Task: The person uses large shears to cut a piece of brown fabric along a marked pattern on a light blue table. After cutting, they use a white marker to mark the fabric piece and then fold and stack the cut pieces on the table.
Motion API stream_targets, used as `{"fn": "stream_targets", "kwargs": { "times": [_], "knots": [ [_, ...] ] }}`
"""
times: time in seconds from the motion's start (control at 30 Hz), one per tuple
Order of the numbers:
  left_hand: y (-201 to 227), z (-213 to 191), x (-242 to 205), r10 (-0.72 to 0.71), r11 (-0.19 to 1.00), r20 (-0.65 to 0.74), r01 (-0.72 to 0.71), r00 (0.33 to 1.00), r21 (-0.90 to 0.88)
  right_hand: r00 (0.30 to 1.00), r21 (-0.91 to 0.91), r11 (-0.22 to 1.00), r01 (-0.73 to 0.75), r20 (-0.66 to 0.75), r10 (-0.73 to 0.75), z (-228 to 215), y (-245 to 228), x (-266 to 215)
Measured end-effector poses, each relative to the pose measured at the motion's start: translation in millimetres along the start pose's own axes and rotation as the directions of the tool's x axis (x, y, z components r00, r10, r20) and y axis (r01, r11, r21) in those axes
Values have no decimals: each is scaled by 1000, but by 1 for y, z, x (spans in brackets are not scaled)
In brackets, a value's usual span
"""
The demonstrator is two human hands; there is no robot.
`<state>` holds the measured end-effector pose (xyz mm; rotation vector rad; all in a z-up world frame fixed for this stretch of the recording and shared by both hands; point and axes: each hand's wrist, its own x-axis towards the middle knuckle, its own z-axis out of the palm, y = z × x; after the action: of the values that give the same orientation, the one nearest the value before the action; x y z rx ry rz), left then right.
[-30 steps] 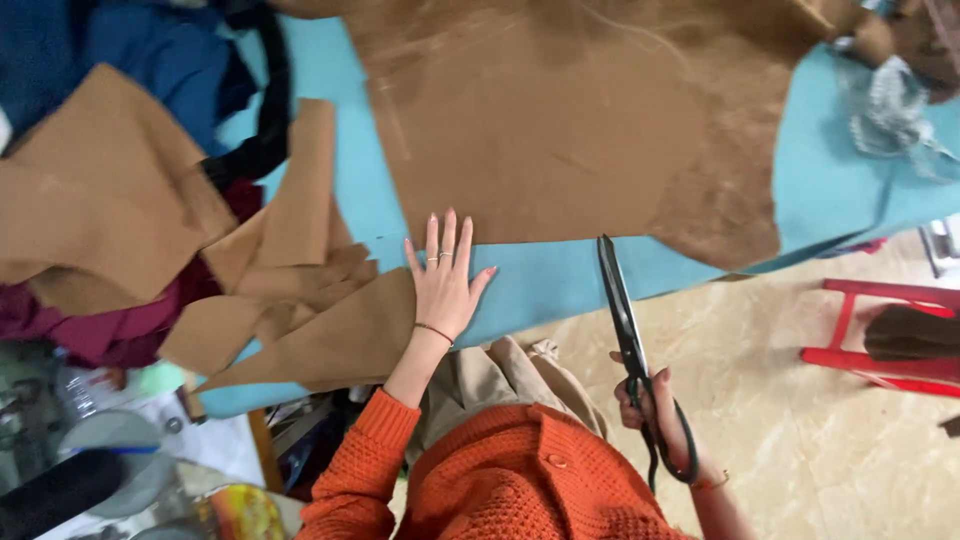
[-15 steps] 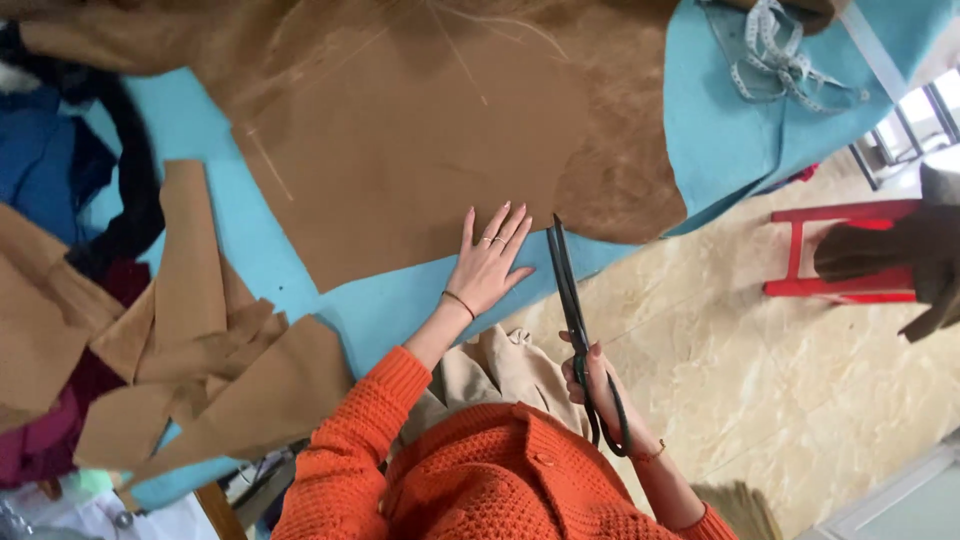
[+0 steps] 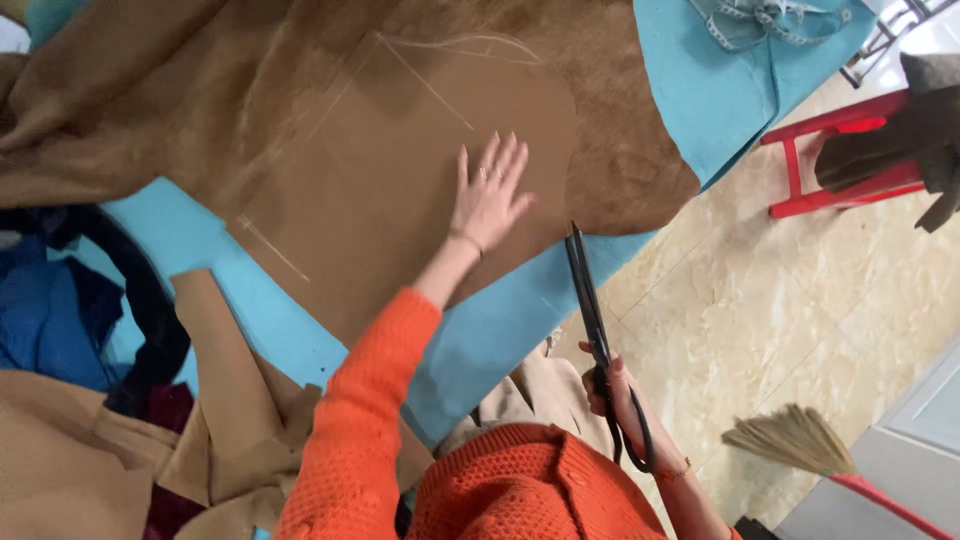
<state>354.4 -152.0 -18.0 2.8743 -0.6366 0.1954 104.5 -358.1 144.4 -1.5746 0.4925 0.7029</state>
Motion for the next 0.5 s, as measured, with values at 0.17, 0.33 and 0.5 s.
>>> {"fn": "stream_targets", "kwargs": {
  "times": [0.17,0.33,0.5],
  "knots": [
    [-54,13,94,62,998,-7,-62,998,-18,996,75,995,-64,-53,69,13,12,1],
    [-58,14,151,101,994,94,-96,990,-59,987,97,989,-112,-102,121,23,6,1],
    [-30,9,149,-18,998,135,26,991,-55,979,73,985,-158,-119,166,31,-8,-2]
  ]
}}
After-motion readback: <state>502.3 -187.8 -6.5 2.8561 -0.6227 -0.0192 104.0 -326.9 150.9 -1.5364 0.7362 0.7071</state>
